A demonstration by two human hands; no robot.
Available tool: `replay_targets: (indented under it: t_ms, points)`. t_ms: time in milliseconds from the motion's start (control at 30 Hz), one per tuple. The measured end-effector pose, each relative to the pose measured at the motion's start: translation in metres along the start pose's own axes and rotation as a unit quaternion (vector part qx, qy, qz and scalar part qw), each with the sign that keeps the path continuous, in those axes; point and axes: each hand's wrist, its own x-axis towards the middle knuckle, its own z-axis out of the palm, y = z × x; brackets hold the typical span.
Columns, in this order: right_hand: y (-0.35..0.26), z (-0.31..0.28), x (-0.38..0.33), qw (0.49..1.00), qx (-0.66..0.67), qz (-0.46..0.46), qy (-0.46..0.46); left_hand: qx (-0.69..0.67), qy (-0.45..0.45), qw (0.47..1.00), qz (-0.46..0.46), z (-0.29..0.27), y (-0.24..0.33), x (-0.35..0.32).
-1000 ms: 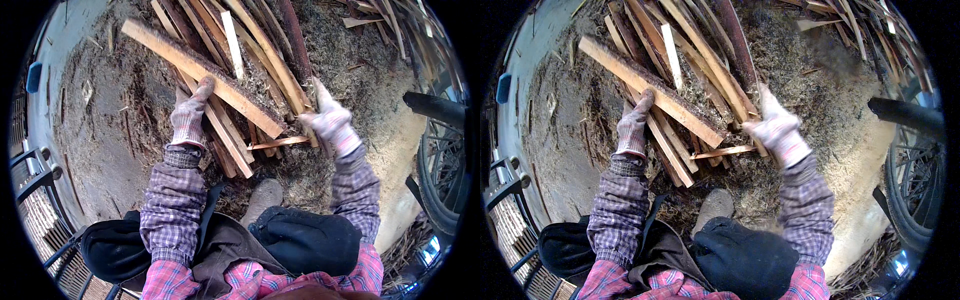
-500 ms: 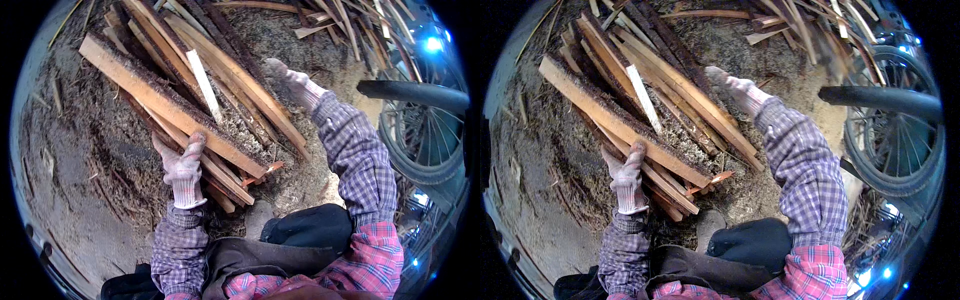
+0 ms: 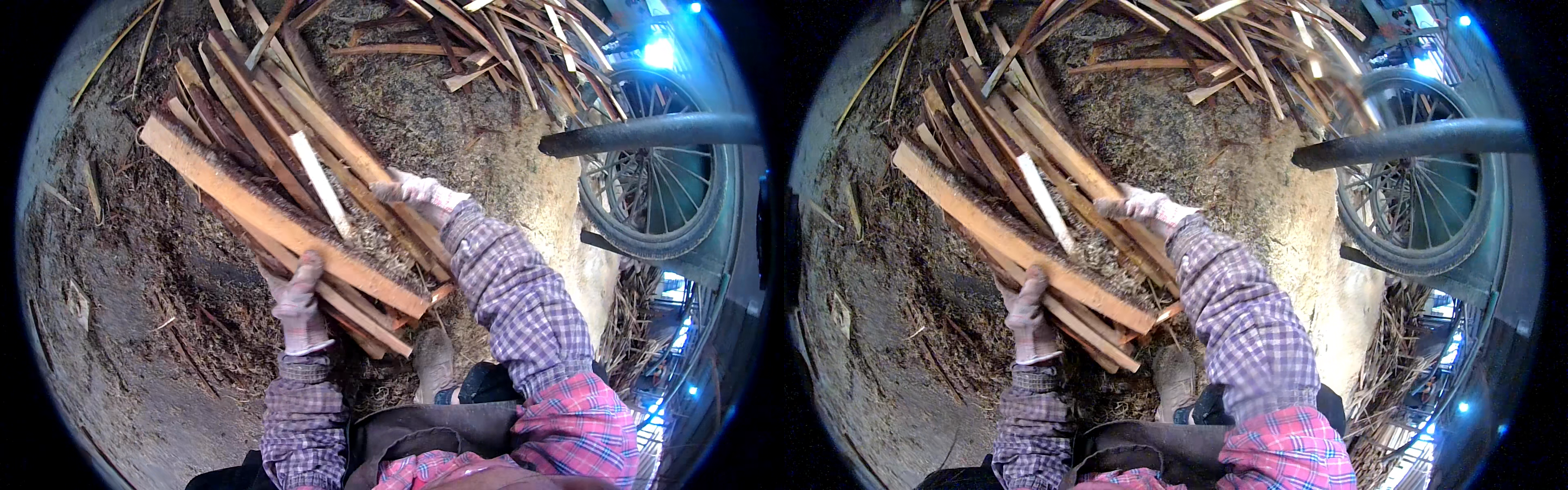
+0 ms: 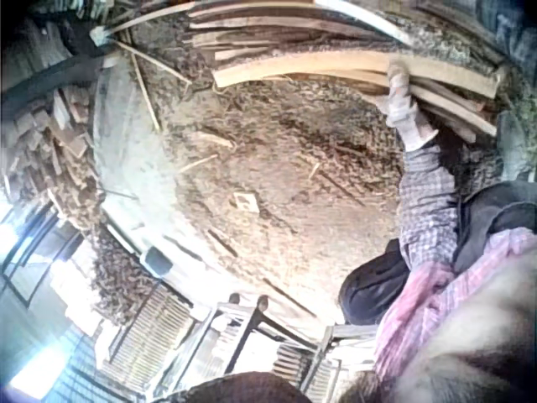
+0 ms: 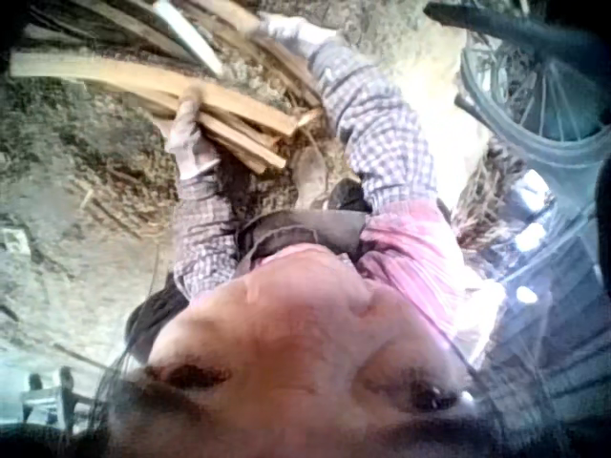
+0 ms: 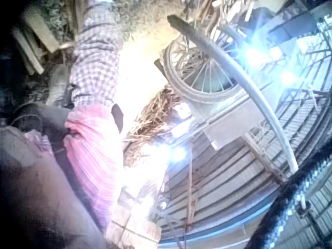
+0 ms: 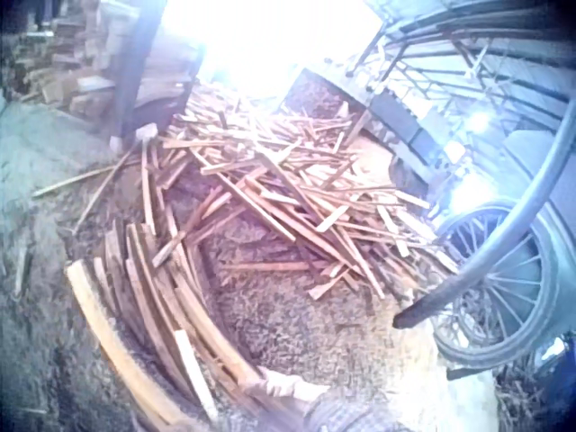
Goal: The person gathers thin wooden strips from a pile on the ground and stacks them into a neat pile. They repeatedly pick up handfuls of wood, align them, and place them onto a growing stack next to a metal rack.
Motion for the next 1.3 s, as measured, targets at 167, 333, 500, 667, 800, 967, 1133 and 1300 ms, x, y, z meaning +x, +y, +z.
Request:
replay_targets:
  t_ms: [167, 333, 500, 667, 800, 967, 1133, 1300]
  points:
    - [0.046, 0.0, 0.015, 0.878, 0.257, 0.331, -0.231, -0.212, -0.045, 0.97, -0.107, -0.027, 0.014, 0.001]
    - [0.114, 0.097, -0.019, 0.892, 0.265, 0.341, -0.134, -0.128, -0.091, 0.983, -0.096, -0.094, 0.036, 0.009]
    - [0.118, 0.027, 0.023, 0.988, 0.029, 0.137, -0.07, -0.108, -0.107, 0.973, -0.176, -0.137, -0.006, 0.026]
    - [0.084, 0.106, -0.057, 0.771, 0.31, 0.509, -0.226, -0.081, 0.026, 0.979, -0.187, -0.066, 0.037, -0.009]
    - [0.07, 0.061, -0.017, 0.923, 0.157, 0.267, -0.228, -0.044, 0.05, 0.986, -0.155, -0.071, 0.011, 0.001]
    - [0.084, 0.043, 0.014, 0.966, 0.057, 0.161, -0.193, -0.055, 0.01, 0.981, -0.185, -0.093, 0.008, 0.008]
    - [0.119, 0.07, -0.004, 0.896, 0.202, 0.314, -0.241, -0.192, -0.111, 0.967, -0.122, -0.099, 0.025, 0.001]
    - [0.138, 0.098, -0.034, 0.729, 0.321, 0.497, -0.343, -0.213, -0.121, 0.962, -0.124, -0.093, 0.032, -0.017]
